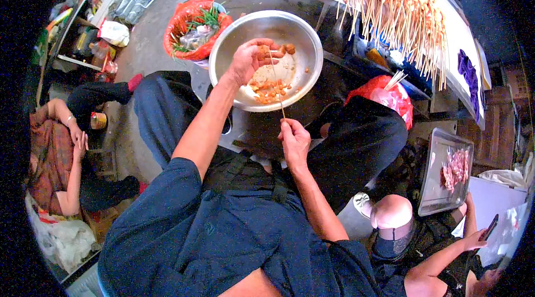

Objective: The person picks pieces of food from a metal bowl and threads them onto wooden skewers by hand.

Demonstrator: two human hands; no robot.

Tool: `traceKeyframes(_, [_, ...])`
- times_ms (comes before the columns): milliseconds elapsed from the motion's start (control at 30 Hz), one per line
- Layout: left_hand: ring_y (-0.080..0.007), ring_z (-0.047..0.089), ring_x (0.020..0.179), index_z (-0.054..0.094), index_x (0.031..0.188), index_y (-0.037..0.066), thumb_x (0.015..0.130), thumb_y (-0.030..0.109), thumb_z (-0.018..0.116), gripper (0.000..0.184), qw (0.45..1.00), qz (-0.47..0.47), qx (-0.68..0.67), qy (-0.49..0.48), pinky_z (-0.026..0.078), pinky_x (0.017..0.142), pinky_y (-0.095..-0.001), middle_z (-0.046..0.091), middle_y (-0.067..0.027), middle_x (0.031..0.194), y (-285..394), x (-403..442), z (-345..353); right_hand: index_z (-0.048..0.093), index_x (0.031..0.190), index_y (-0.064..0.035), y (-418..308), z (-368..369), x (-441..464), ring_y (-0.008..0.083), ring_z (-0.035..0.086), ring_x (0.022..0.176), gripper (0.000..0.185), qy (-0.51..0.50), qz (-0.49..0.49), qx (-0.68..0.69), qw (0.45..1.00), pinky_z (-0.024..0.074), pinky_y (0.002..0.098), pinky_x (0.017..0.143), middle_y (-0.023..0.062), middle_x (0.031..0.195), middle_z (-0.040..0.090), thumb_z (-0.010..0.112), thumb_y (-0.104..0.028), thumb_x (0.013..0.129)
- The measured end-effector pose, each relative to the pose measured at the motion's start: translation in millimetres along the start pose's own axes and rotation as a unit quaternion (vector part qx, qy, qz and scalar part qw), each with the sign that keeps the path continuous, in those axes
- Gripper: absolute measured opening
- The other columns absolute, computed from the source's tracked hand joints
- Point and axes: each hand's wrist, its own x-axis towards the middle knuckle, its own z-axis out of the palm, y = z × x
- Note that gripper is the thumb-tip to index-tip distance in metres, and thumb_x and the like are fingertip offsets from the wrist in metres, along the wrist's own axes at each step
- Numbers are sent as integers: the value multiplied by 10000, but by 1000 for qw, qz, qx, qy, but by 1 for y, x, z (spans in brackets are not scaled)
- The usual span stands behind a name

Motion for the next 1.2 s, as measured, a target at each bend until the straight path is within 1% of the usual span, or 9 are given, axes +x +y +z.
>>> traceKeyframes(133, [-328,643,933,516,1110,-25,885,23,471,235,999,0,35,26,540,794,-413,617,-200,1011,-3,5,-1,637,973,7,1,1,0,52,481,560,215,0,4,8,1000,388,203,510,-16,634,550,564,-182,902])
traceKeyframes(200, [-331,645,930,519,1083,-19,891,52,519,205,998,3,55,36,539,797,-412,621,-213,1031,-1,3,2,631,997,-26,4,2,1,22,391,473,198,-1,-5,14,1000,289,170,421,-25,617,531,561,-188,908])
traceKeyframes(400, [-323,646,934,547,1027,20,876,59,563,157,999,3,24,29,537,806,-402,631,-218,1031,6,0,5,629,1002,-24,2,2,1,22,390,467,199,3,1,10,1000,288,173,415,-24,615,531,557,-185,910])
traceKeyframes(500, [-318,648,932,573,1007,36,870,57,571,138,999,14,4,32,535,808,-398,639,-207,1017,7,2,4,641,986,4,-2,0,-1,60,483,557,217,-5,11,4,1000,386,211,508,-7,633,559,569,-180,897])
traceKeyframes(733, [-301,654,913,601,976,15,855,43,589,125,999,21,31,34,542,789,-398,649,-190,990,13,-2,8,639,990,9,-3,-2,-2,60,480,561,223,-9,21,-3,1000,381,212,506,-7,636,555,566,-181,899])
traceKeyframes(800, [-272,674,814,568,972,-37,833,-1,596,146,996,29,64,45,566,719,-353,650,-201,928,15,-2,11,638,990,10,-3,-1,-3,60,481,562,220,-11,14,8,1000,381,211,507,-8,638,553,561,-176,902])
traceKeyframes(900, [-266,676,802,568,977,-43,835,0,593,150,992,15,117,52,567,720,-355,650,-196,917,19,-2,10,638,986,11,-1,-1,-4,60,481,562,210,-8,9,12,1000,382,210,507,-8,636,550,556,-165,904])
traceKeyframes(1133, [-297,666,842,596,951,0,835,24,610,119,995,-8,82,48,550,758,-397,654,-186,934,14,-2,7,637,978,11,0,4,-7,55,480,565,196,-11,-6,27,1000,381,207,508,-12,638,548,554,-151,906])
traceKeyframes(1200, [-306,660,872,604,930,2,836,24,608,96,999,-7,3,45,544,776,-399,654,-192,952,15,-2,7,638,976,7,-1,4,-5,53,481,568,189,-20,-3,18,1000,382,205,509,-13,638,547,554,-147,906])
